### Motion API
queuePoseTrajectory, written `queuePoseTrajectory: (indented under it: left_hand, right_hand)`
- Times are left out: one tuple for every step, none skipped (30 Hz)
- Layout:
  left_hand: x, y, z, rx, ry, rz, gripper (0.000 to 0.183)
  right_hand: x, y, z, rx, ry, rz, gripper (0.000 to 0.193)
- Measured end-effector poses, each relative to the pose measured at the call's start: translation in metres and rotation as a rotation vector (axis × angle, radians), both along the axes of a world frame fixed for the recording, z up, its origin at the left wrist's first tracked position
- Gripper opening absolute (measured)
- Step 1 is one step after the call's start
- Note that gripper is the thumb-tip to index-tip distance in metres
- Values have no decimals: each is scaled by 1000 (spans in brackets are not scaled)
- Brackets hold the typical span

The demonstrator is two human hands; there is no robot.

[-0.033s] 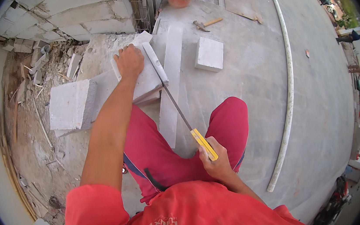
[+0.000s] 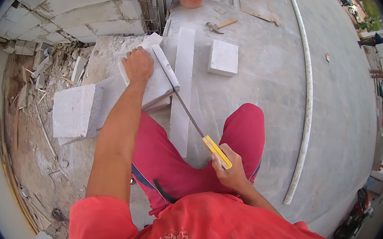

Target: The person measures and cuts white foam blocks using a tape measure and a hand saw. They mark the foam, position the saw, and cut through the material to create smaller pieces.

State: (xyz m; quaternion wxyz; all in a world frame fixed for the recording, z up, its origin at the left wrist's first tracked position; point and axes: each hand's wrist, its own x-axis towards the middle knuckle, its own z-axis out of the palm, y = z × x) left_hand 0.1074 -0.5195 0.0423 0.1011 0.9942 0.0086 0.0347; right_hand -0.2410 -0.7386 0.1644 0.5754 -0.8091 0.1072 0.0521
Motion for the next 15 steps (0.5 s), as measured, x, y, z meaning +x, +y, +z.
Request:
queuePoseTrajectory:
  left_hand:
    - [0,-2,0,-2,6,-11,29]
    - [-1,-7,1,2,7,-27,29]
    - [-1,-22,-1,-15,31,-46,29]
    - [2,-20,0,-4,36,-42,29]
    - [3,-16,3,5,46,-31,29]
    - [1,-9,1,7,19,-33,30]
    - [3,-4,1,0,-7,-38,30]
    - [0,-2,-3,-8,-27,-44,31]
    - [2,1,-2,-2,-28,-26,30]
    - [4,2,-1,4,-25,-13,30]
    - [-1,4,-4,13,-8,-4,30]
    - [2,3,-2,21,-19,4,30]
    - [3,-1,-1,16,-24,2,30]
    - [1,-4,-2,6,-23,1,30]
    - [-9,-9,-6,-2,8,-12,30]
  right_hand:
    - [3,-1,1,-3,6,0,22]
    - [33,6,-22,-35,-17,9,23]
    - [76,12,-44,-86,-34,2,25]
    - [116,23,-49,-87,-65,4,26]
    - [139,30,-50,-89,-92,13,28]
    - [132,32,-52,-78,-74,26,27]
    - [123,31,-53,-77,-57,36,26]
    - [110,31,-54,-76,-33,46,25]
    - [80,27,-47,-66,-32,27,23]
    - [39,19,-35,-54,-28,4,22]
    - [-2,10,-14,-3,-64,-22,20]
    - [-17,2,-4,56,-122,-43,18]
    - [-3,5,-13,9,-113,-9,19]
    - [23,9,-29,-44,-99,27,20]
    - [52,14,-42,-74,-87,36,21]
